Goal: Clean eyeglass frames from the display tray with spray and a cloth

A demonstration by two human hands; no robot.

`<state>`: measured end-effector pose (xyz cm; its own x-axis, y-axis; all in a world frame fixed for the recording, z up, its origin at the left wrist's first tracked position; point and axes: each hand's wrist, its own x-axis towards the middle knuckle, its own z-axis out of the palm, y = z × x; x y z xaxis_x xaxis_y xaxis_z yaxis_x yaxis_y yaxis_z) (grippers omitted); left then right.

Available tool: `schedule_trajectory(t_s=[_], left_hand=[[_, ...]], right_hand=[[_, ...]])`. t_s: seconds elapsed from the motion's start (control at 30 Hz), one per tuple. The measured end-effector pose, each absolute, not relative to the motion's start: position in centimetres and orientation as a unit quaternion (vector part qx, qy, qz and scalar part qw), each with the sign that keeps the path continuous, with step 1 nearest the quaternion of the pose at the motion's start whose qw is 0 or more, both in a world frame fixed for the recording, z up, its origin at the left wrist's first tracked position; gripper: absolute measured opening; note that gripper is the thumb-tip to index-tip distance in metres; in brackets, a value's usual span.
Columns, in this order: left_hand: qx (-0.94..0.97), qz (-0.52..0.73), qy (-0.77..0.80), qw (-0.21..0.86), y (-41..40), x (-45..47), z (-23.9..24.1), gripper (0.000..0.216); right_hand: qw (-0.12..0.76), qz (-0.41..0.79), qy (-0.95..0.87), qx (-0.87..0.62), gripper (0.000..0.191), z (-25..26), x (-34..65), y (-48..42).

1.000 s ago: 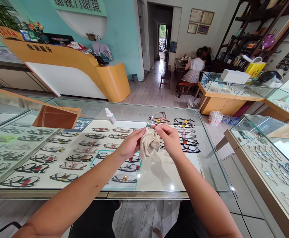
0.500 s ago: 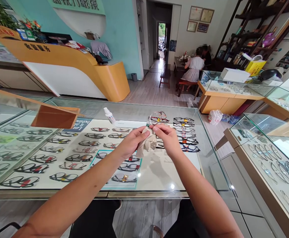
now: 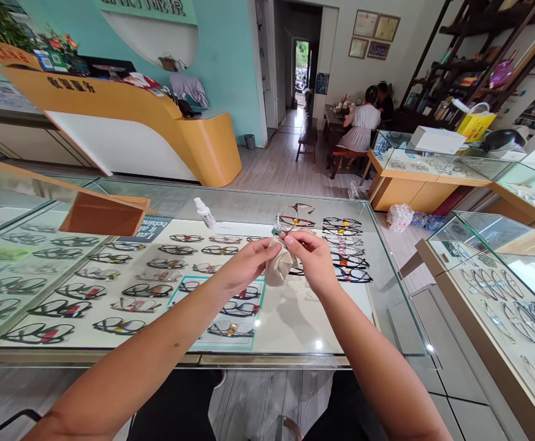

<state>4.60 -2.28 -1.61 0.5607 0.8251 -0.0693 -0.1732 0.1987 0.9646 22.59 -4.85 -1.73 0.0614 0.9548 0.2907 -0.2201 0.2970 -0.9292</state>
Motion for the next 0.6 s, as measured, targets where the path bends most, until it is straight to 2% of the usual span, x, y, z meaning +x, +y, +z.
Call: schedule_trajectory(t_s=[0.27, 0.6], left_hand=[[0.540, 0.356, 0.288, 0.706, -2.8, 4.8, -1.7, 0.055], [0.507, 0.424, 0.297, 0.689, -3.2, 5.5, -2.0, 0.057]], right_hand=[[0.634, 0.482, -0.494, -0.349, 0.018, -1.8, 22.3, -5.1], [0.629, 0.488, -0.491, -0.354, 0.019, -1.1, 21.3, -5.9]])
